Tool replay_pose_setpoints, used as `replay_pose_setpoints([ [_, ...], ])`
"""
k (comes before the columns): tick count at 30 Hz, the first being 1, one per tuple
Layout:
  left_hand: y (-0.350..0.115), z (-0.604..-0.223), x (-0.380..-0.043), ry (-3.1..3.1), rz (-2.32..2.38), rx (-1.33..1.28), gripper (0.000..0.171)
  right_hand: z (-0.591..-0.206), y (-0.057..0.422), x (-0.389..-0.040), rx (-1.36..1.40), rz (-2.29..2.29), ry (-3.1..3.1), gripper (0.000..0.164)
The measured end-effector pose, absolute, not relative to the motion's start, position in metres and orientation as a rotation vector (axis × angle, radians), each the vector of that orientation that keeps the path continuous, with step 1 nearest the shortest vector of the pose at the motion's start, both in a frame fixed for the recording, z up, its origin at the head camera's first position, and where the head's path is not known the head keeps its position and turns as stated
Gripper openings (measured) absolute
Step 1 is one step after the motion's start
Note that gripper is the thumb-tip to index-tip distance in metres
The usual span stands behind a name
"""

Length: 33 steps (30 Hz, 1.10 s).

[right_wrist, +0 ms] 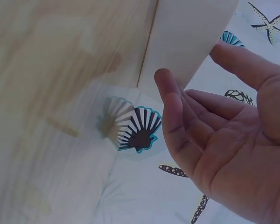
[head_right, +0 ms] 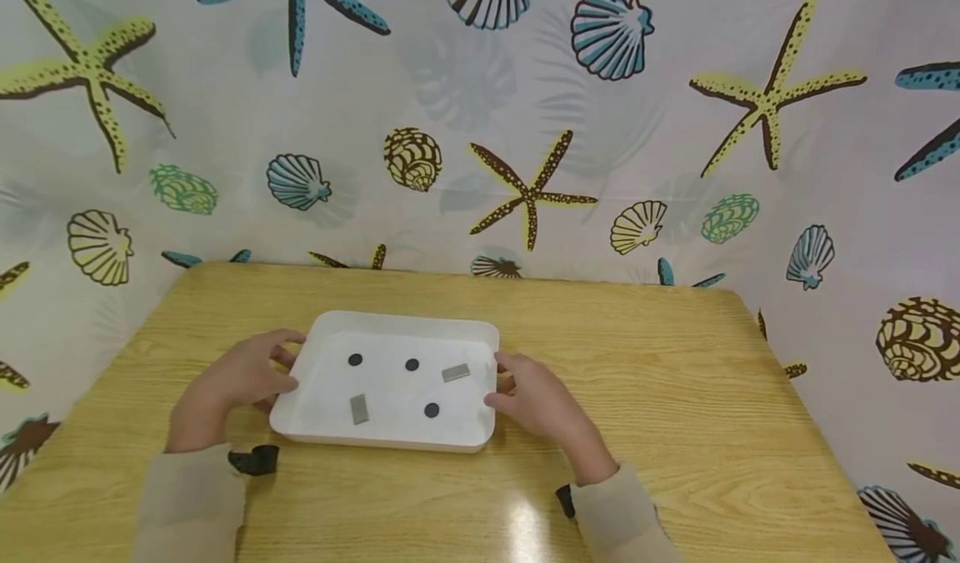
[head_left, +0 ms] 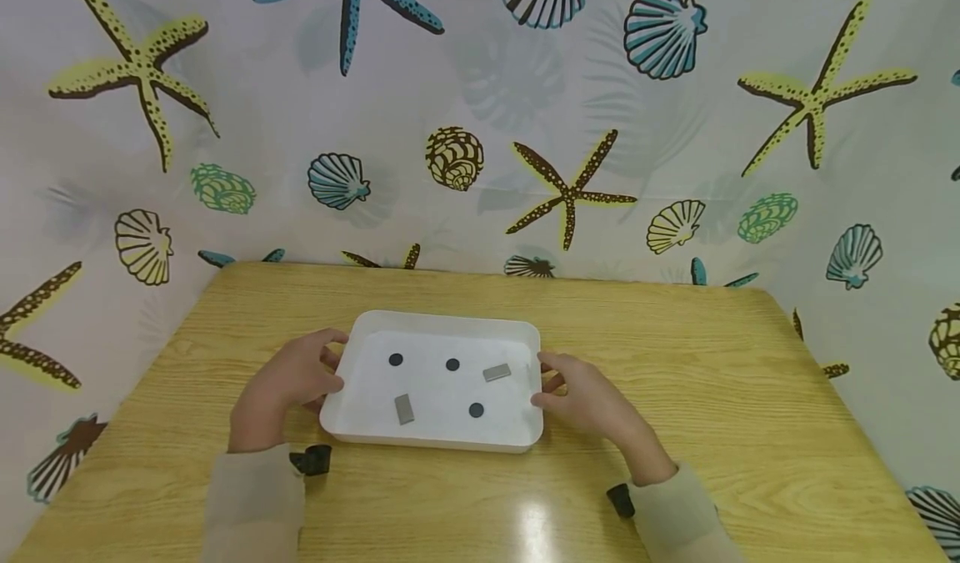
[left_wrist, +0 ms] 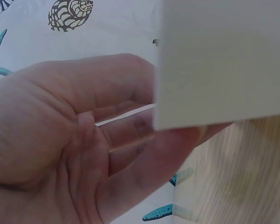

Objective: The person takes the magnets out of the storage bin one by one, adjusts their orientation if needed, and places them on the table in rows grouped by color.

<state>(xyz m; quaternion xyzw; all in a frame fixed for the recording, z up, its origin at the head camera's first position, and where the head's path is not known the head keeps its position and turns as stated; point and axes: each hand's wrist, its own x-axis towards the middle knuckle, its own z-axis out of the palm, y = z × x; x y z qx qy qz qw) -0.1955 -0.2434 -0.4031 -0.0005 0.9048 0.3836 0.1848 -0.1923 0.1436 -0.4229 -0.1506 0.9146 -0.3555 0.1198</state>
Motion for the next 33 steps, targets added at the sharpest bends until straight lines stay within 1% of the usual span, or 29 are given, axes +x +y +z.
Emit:
replay_pose_setpoints([
  [12, -0.243, -0.402, -0.197, 2.551, 1.069, 0.005, 0.074, -0.416, 0.148, -0.194, -0.380, -0.938, 2.777, 0.062],
  [24, -0.245, -0.405, -0.198, 2.548, 1.026, -0.041, 0.074, -0.408, 0.154, -0.194, -0.445, -0.952, 2.830, 0.065],
  [33, -0.245, -0.404, -0.196, 2.548, 1.046, -0.031, 0.074, -0.411, 0.153, -0.202, -0.509, -0.906, 2.868, 0.060],
])
